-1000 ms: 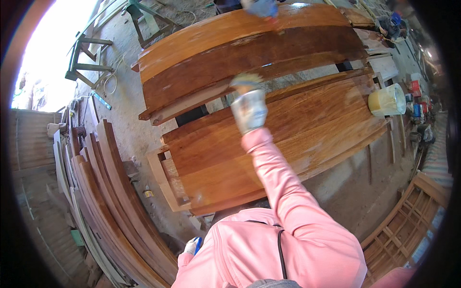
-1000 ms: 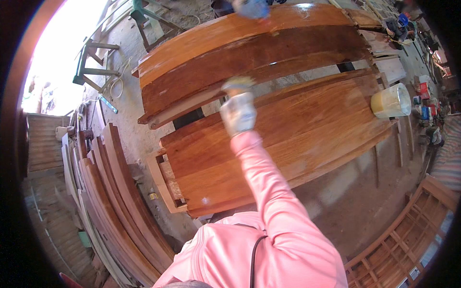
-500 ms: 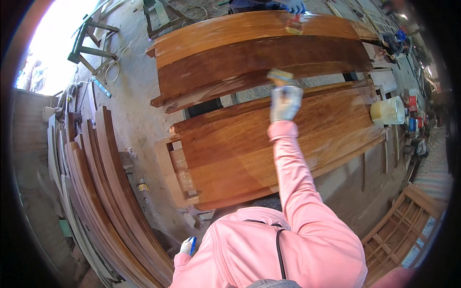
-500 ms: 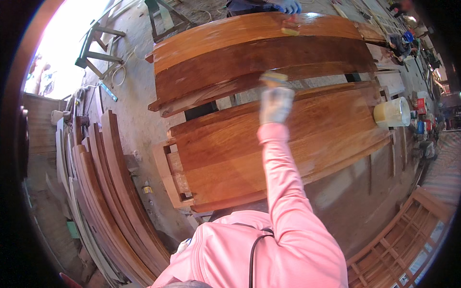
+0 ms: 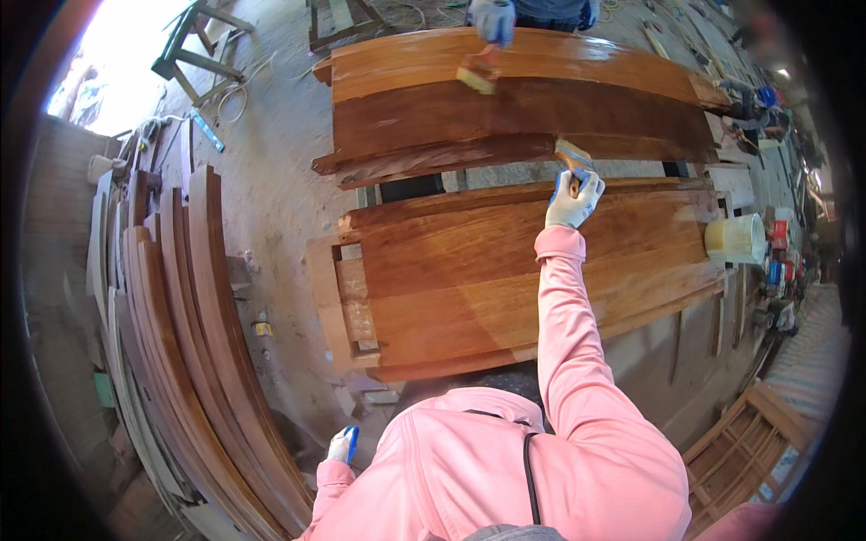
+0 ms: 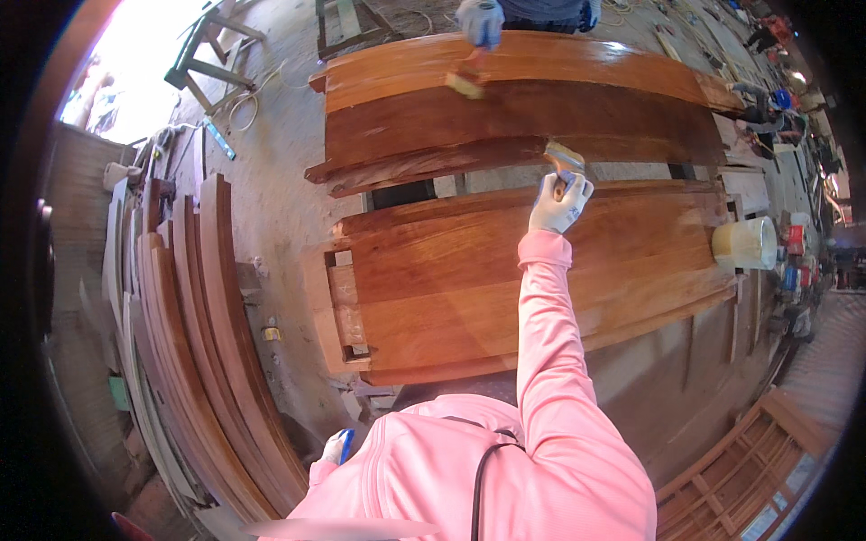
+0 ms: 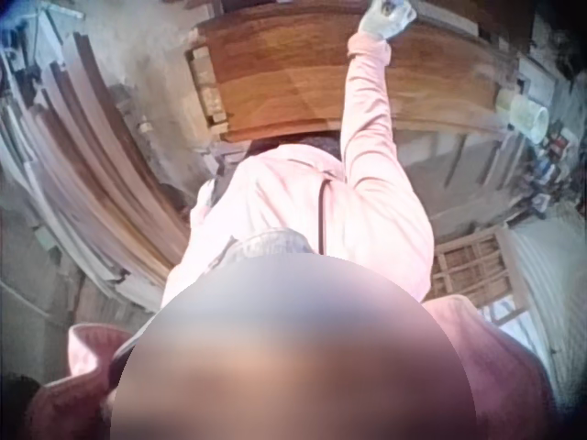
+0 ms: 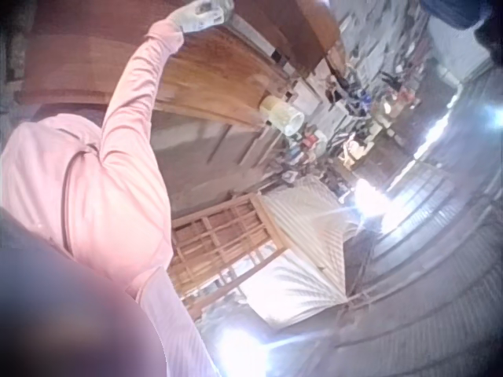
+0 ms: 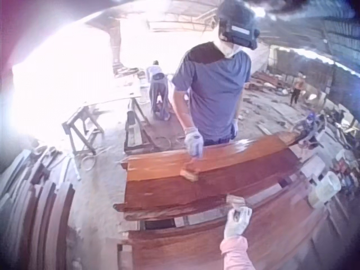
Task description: The person applies wood stain to large wooden planks using a brush and container. They dip the brush into the container, spread the stain across the plank surface, and reposition the planks to continue coverage.
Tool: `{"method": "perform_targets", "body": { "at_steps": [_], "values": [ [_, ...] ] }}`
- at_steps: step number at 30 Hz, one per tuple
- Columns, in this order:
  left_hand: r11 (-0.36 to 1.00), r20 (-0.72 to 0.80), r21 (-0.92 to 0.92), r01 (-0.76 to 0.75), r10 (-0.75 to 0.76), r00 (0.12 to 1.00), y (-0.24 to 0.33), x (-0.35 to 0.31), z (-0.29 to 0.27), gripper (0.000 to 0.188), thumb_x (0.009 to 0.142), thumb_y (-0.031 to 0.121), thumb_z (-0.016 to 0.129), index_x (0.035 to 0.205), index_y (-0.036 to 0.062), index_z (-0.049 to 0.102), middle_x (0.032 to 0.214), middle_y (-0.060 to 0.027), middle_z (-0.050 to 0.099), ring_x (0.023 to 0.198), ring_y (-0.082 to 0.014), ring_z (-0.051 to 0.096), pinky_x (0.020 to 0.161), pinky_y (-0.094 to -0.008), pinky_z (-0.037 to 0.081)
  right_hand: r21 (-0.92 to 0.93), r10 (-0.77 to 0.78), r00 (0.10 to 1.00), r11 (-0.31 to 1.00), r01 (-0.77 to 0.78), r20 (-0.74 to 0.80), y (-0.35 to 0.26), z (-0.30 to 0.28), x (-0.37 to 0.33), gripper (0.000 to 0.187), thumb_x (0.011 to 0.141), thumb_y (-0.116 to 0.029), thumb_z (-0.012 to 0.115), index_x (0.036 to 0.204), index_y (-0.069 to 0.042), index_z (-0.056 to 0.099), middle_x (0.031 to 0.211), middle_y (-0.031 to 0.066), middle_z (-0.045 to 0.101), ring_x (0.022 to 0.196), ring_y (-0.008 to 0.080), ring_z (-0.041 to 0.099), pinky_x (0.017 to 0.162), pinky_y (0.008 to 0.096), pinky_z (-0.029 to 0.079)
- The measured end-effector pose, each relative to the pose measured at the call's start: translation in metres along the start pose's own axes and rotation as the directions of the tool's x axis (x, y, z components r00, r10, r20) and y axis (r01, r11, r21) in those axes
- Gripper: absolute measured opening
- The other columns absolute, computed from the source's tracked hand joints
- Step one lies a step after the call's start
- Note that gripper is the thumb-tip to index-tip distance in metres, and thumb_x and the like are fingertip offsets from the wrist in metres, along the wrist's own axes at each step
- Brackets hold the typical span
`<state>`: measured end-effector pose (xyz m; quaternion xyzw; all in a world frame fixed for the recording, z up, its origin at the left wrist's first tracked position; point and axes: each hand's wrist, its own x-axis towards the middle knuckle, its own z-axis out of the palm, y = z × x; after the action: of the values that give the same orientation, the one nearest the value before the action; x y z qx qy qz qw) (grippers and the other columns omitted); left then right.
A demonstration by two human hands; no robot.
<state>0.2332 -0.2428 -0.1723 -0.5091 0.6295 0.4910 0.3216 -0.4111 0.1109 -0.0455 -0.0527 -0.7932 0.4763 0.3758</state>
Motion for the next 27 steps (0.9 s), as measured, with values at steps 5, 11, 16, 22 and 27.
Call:
{"method": "perform_targets", "body": {
  "at_steps": [5,11,16,22,27],
  "values": [
    [0.996,0.050,0.087,-0.015,0.010,0.999,-0.002,-0.006,0.023,0.038,0.094,0.031,0.060,0.117,0.0018,0.066,0.109,-0.0086,0.070,0.095,-0.0148,0.063,0.083,-0.0303,0.048,-0.049,0.015,0.907,0.999,0.007,0.421,-0.072,0.080,-0.115,0.016,0.084,-0.009,0.061,0.100,-0.009,0.063,0.088,0.0118,0.057,0.089,0.0274,0.059,0.073,0.0403,0.049],
    [0.960,-0.009,0.080,-0.269,0.270,0.963,0.018,-0.012,0.027,0.038,0.095,0.030,0.057,0.118,0.0006,0.064,0.113,-0.0161,0.068,0.104,-0.0278,0.065,0.089,-0.0370,0.049,0.369,-0.214,0.761,0.929,-0.035,0.612,-0.154,0.145,-0.206,0.024,0.084,-0.010,0.062,0.108,-0.012,0.062,0.091,0.0094,0.052,0.076,0.0237,0.058,0.068,0.0373,0.052],
    [0.974,-0.030,0.157,-0.162,0.169,0.985,-0.017,-0.033,0.015,0.039,0.094,0.033,0.057,0.118,0.0031,0.065,0.115,-0.0161,0.068,0.107,-0.0275,0.065,0.092,-0.0365,0.049,0.179,-0.279,0.919,0.955,0.236,0.279,-0.084,0.076,-0.113,0.012,0.081,-0.004,0.065,0.090,-0.009,0.058,0.081,0.0051,0.046,0.072,0.0182,0.048,0.063,0.0335,0.044],
    [0.995,0.006,0.000,0.099,-0.099,0.995,-0.038,-0.025,0.028,0.041,0.093,0.034,0.059,0.118,0.0027,0.065,0.116,-0.0146,0.068,0.101,-0.0259,0.066,0.088,-0.0372,0.050,0.153,-0.170,0.888,0.982,0.114,0.427,-0.126,0.112,-0.161,0.012,0.083,-0.005,0.064,0.088,-0.007,0.054,0.085,0.0070,0.049,0.073,0.0213,0.053,0.064,0.0365,0.046],
    [0.856,-0.013,0.298,-0.423,0.447,0.895,-0.024,-0.009,0.025,0.035,0.096,0.027,0.054,0.119,0.0021,0.064,0.118,-0.0168,0.067,0.106,-0.0254,0.065,0.092,-0.0341,0.049,0.411,-0.293,0.742,0.911,0.025,0.603,-0.151,0.140,-0.158,0.015,0.079,-0.005,0.065,0.091,-0.007,0.055,0.087,0.0089,0.052,0.078,0.0229,0.058,0.067,0.0384,0.048]
  ]
}}
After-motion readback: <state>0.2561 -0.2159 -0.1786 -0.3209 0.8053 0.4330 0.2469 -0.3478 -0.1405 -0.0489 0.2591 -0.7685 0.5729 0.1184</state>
